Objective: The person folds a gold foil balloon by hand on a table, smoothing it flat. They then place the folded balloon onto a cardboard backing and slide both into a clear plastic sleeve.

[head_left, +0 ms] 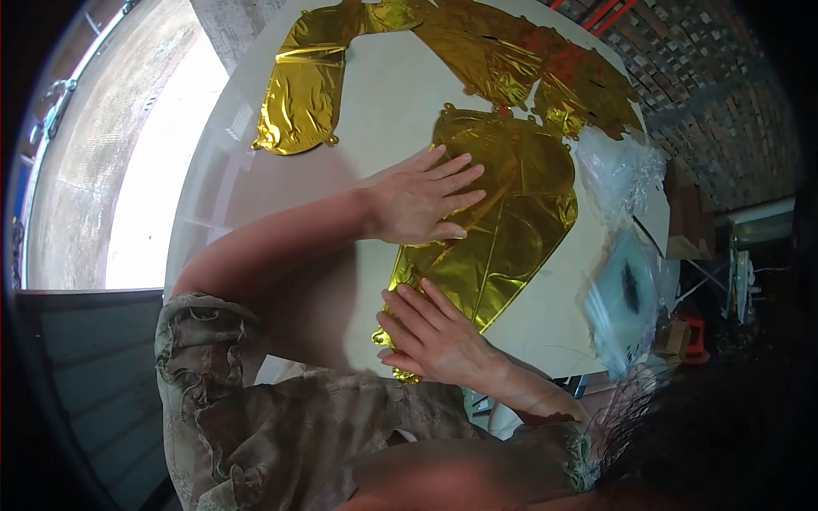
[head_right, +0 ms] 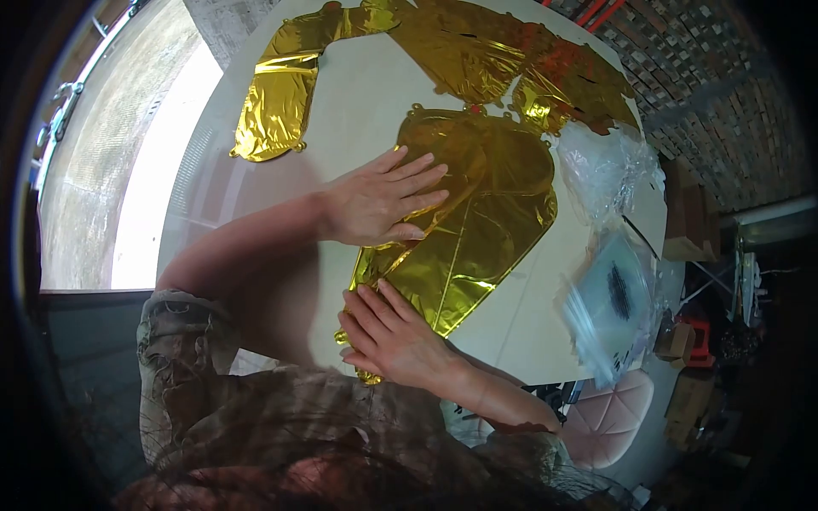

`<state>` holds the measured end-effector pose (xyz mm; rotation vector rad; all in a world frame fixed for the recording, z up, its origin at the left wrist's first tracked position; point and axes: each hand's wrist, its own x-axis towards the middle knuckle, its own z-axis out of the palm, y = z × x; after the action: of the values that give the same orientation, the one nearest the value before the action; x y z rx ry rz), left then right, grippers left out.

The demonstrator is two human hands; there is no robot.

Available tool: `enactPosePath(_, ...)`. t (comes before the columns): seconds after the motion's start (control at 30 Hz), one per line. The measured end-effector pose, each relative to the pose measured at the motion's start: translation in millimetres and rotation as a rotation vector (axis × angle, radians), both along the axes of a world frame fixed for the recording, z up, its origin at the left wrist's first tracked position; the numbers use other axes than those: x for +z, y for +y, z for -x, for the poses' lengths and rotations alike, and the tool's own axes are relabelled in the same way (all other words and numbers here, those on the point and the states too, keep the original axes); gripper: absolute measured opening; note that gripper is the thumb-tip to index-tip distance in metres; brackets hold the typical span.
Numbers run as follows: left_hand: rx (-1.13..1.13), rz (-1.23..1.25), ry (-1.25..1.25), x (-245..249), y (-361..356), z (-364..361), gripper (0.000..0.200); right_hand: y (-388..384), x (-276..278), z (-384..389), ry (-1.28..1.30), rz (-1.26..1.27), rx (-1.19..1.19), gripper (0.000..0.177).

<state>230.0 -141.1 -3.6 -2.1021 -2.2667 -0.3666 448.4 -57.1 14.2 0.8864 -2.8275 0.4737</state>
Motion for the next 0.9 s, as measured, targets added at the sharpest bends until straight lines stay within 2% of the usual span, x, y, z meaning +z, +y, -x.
enactPosePath(0.3, 0.021, -0.026, 0.022, -9.6, 9.2, -1.7, 0.068, -1.0, 1.7, 1.0, -0.012, 0.006, -0.003, 0.055)
enactPosePath(0.5, 0.109, 0.083, 0.094, -6.3, 21.8, -7.7, 0.068, -1.6, 0.9, 0.4, -0.024, 0.019, -0.014, 0.054)
enactPosePath(0.57, 0.131, -0.003, 0.083, -15.2, 30.3, -6.3, 0.065, -1.4, -0.5, -0.1, -0.019, 0.032, -0.015, 0.053)
enactPosePath(0.7, 0.165, -0.008, 0.09, -15.5, 36.4, -9.2, 0.065, -2.1, 0.1, -0.8, -0.015, 0.023, -0.018, 0.053)
enactPosePath(0.9, 0.152, -0.11, 0.083, -15.3, 34.9, -11.1, 0.065, -9.1, 9.2, -12.2, -0.069, -0.021, -0.055, 0.063)
